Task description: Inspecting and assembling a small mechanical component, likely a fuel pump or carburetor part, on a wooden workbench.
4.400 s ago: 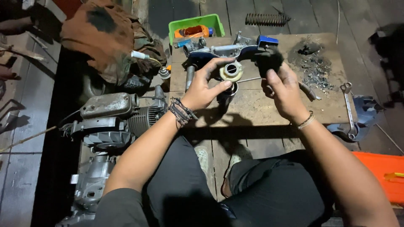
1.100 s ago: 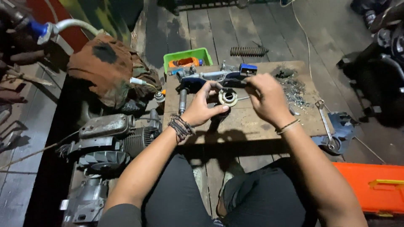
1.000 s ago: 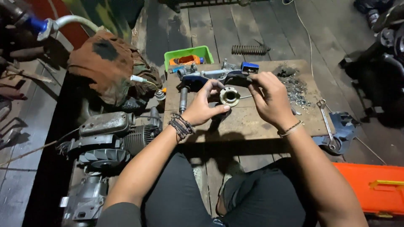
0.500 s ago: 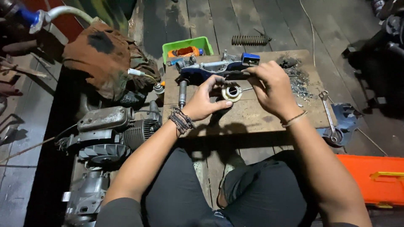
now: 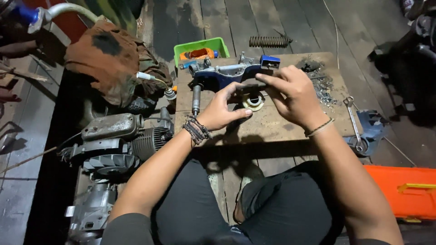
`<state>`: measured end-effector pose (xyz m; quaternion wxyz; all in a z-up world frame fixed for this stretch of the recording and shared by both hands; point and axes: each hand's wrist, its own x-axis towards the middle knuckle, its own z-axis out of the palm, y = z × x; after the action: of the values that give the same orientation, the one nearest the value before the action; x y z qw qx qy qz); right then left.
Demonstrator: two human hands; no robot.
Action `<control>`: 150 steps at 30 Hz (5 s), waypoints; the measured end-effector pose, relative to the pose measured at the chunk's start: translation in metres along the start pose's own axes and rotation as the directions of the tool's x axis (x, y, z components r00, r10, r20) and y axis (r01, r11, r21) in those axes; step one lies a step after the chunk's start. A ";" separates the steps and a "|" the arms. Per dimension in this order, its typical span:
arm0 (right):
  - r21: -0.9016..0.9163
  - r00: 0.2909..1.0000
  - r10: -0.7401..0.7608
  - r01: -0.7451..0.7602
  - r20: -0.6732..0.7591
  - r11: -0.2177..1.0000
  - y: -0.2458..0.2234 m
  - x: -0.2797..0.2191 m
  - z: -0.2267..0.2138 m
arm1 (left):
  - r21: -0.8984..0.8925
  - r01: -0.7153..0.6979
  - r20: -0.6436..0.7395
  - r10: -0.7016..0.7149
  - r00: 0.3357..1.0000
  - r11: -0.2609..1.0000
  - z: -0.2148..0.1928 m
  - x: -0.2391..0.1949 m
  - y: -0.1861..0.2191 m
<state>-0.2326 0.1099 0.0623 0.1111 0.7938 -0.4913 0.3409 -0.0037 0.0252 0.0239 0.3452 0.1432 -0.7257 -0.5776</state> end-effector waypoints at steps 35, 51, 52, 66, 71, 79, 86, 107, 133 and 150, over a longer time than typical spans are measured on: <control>-0.029 0.986 -0.064 0.060 -0.152 0.998 -0.006 0.006 0.019 | 0.067 -0.038 -0.067 0.043 0.997 0.997 -0.008 -0.002 -0.003; -0.027 0.989 -0.097 0.094 -0.116 0.995 -0.002 0.005 0.017 | 0.023 -0.042 -0.040 0.043 0.998 0.999 -0.001 -0.002 0.004; -0.028 0.989 -0.095 0.092 -0.116 0.995 0.015 -0.002 0.015 | 0.022 -0.042 -0.038 0.043 0.998 0.999 -0.005 -0.002 0.000; 0.020 0.991 -0.058 0.061 -0.120 0.998 -0.018 0.007 0.016 | -0.010 -0.039 -0.001 0.038 0.999 0.999 -0.004 -0.002 0.000; 0.013 0.990 -0.080 0.082 -0.115 0.997 0.009 -0.002 0.018 | -0.003 -0.025 -0.018 0.025 1.000 1.000 -0.007 -0.005 -0.008; -0.021 0.985 -0.132 0.131 -0.114 0.991 0.002 0.001 0.026 | -0.005 -0.040 -0.012 0.040 0.999 0.999 -0.002 -0.005 0.000; -0.080 0.982 -0.102 0.090 -0.157 0.993 -0.002 0.000 0.020 | 0.062 -0.042 -0.038 0.044 0.998 0.997 -0.005 -0.006 0.005; 0.078 0.994 0.013 -0.004 -0.111 0.997 0.031 -0.015 0.026 | 0.070 -0.079 -0.094 0.085 0.992 0.994 -0.008 -0.003 -0.005; 0.525 0.760 0.560 -0.641 0.332 0.559 -0.019 0.011 -0.004 | 0.128 -0.096 -0.033 0.101 0.994 0.987 -0.012 -0.003 -0.005; 0.736 0.695 0.640 -0.613 0.327 0.289 -0.004 -0.006 0.044 | 0.297 -0.083 -0.235 0.157 0.959 0.951 -0.014 -0.001 -0.020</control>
<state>-0.2119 0.0942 0.0265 -0.3943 0.4903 -0.5487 0.5505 0.0027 0.0102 0.0063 0.4464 0.2196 -0.7579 -0.4220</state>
